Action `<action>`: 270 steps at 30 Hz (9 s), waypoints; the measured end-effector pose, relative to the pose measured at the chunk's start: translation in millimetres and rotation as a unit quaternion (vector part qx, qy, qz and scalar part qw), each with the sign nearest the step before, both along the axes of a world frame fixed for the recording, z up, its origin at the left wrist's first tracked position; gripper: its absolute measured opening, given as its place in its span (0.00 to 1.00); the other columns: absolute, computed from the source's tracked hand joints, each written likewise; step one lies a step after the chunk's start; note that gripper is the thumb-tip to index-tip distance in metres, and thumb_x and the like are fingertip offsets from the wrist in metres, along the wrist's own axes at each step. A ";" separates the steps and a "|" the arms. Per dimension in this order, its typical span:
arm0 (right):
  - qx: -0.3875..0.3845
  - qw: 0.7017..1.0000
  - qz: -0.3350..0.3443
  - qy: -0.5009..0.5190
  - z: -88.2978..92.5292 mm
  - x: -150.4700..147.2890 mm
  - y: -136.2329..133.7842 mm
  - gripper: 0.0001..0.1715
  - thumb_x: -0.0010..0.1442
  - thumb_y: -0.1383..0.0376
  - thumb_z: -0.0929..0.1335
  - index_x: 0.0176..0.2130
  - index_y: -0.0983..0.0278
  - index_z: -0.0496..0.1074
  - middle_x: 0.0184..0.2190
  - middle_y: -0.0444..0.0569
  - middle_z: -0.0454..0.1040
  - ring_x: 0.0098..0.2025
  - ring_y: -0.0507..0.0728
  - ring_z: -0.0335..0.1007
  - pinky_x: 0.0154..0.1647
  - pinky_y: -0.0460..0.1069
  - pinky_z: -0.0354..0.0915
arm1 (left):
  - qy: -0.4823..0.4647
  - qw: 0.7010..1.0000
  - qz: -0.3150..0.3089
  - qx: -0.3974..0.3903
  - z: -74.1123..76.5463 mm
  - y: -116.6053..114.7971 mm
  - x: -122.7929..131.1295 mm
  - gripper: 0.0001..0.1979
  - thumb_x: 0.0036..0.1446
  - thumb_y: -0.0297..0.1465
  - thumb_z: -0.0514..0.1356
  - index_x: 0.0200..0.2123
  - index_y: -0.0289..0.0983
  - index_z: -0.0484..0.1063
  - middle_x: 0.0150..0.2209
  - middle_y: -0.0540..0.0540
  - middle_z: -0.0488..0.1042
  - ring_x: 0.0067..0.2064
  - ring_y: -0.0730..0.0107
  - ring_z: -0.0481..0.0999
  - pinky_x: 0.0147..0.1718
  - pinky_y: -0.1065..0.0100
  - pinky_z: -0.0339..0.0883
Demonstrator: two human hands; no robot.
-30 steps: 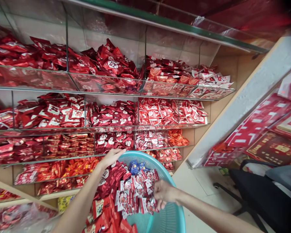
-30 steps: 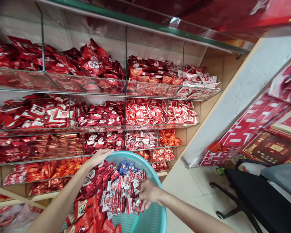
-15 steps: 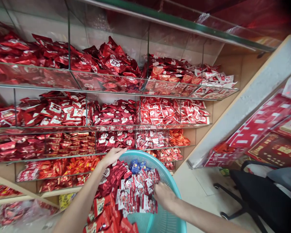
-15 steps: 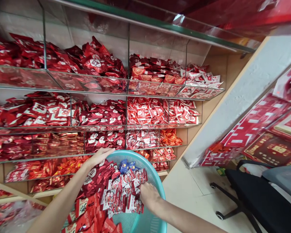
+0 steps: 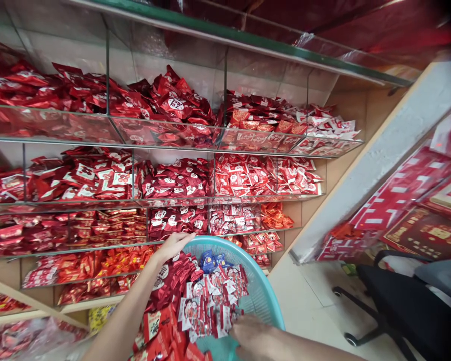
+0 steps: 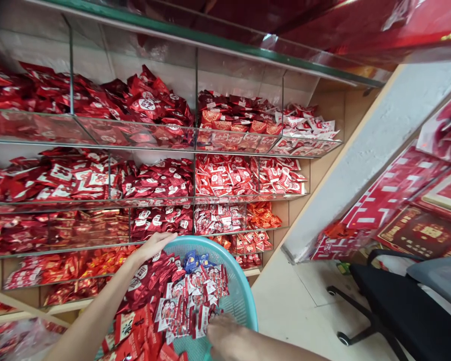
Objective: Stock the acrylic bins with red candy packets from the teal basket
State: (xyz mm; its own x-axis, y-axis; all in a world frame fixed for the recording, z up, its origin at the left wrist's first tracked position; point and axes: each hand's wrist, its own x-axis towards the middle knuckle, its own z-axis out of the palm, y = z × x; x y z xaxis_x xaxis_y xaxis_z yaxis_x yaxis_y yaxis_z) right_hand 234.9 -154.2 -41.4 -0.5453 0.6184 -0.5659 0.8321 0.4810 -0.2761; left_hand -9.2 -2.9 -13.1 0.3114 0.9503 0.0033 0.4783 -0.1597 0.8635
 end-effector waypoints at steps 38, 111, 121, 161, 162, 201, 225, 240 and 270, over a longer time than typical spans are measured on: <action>0.353 0.835 -0.418 -0.052 10.5 33.9 217.3 0.30 0.51 0.46 0.62 0.34 0.70 0.74 0.35 0.63 0.73 0.44 0.68 0.63 0.41 0.57 0.51 | -0.020 1.000 0.017 0.007 3.9 -4.4 2.2 0.23 0.51 0.48 0.50 0.27 0.35 0.73 0.27 0.52 0.70 0.31 0.71 0.65 0.31 0.72 0.56; 0.267 0.959 0.080 -0.062 -6.1 14.6 12.7 0.15 0.50 0.65 0.64 0.39 0.67 0.69 0.37 0.56 0.73 0.42 0.62 0.66 0.45 0.56 0.59 | -0.008 1.000 0.001 0.008 -1.7 -0.3 -0.9 0.25 0.47 0.50 0.50 0.24 0.34 0.72 0.23 0.50 0.69 0.31 0.68 0.64 0.30 0.70 0.57; 0.294 0.951 0.048 -0.084 -21.6 14.4 10.5 0.15 0.50 0.70 0.65 0.40 0.65 0.68 0.34 0.56 0.73 0.39 0.62 0.68 0.39 0.56 0.62 | -0.004 1.000 -0.012 0.011 2.3 -1.3 0.2 0.22 0.51 0.48 0.49 0.20 0.35 0.65 0.23 0.52 0.64 0.27 0.73 0.61 0.29 0.72 0.55; 0.422 0.899 -0.111 -0.027 31.8 55.7 254.7 0.24 0.51 0.69 0.66 0.49 0.61 0.62 0.49 0.55 0.63 0.51 0.61 0.56 0.48 0.52 0.51 | -0.016 1.000 0.020 0.013 -8.0 1.8 -1.0 0.24 0.50 0.49 0.50 0.30 0.34 0.74 0.31 0.48 0.74 0.35 0.65 0.68 0.35 0.70 0.59; 0.426 0.897 -0.111 -0.025 31.3 54.7 254.3 0.23 0.51 0.70 0.65 0.48 0.62 0.63 0.48 0.55 0.64 0.50 0.61 0.56 0.48 0.52 0.51 | -0.014 1.000 0.016 0.015 -8.1 1.8 -1.1 0.23 0.50 0.48 0.50 0.29 0.34 0.74 0.31 0.48 0.74 0.35 0.66 0.68 0.35 0.70 0.59; 0.293 0.952 0.077 0.038 -1.9 -5.9 8.3 0.11 0.53 0.69 0.62 0.38 0.68 0.69 0.37 0.57 0.70 0.43 0.61 0.64 0.45 0.57 0.58 | 0.007 0.999 0.001 0.038 -7.0 1.5 -1.1 0.22 0.50 0.47 0.49 0.26 0.35 0.73 0.28 0.50 0.72 0.31 0.68 0.66 0.31 0.71 0.58; 0.321 0.946 0.039 0.016 -16.6 -15.7 9.0 0.23 0.46 0.58 0.71 0.40 0.67 0.67 0.37 0.55 0.71 0.41 0.62 0.66 0.44 0.57 0.61 | 0.011 0.999 -0.003 0.036 -5.2 0.9 -1.5 0.23 0.51 0.47 0.48 0.26 0.35 0.72 0.29 0.49 0.72 0.32 0.68 0.67 0.32 0.72 0.58; 0.377 0.894 -0.102 0.222 47.3 14.6 87.8 0.15 0.61 0.56 0.57 0.38 0.63 0.64 0.37 0.50 0.68 0.40 0.55 0.64 0.41 0.49 0.59 | 0.006 1.000 0.000 0.020 -4.2 0.6 -0.6 0.23 0.50 0.48 0.49 0.29 0.35 0.74 0.32 0.49 0.74 0.34 0.66 0.68 0.35 0.70 0.59; 0.278 0.803 -0.516 0.108 7.9 63.1 248.7 0.30 0.52 0.47 0.61 0.37 0.70 0.71 0.37 0.65 0.73 0.40 0.63 0.71 0.33 0.50 0.62 | -0.001 0.999 0.021 0.035 -0.8 -3.1 1.0 0.24 0.50 0.49 0.49 0.31 0.36 0.75 0.31 0.49 0.75 0.35 0.65 0.69 0.34 0.70 0.60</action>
State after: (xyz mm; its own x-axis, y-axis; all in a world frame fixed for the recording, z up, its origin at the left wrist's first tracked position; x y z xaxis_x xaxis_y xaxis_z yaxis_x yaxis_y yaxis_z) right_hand 298.0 94.5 -33.5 0.3714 0.9285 -0.0066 0.8287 -0.3346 -0.4486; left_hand -8.3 -6.0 -13.8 0.2717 0.9598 0.0697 0.4847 -0.1991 0.8517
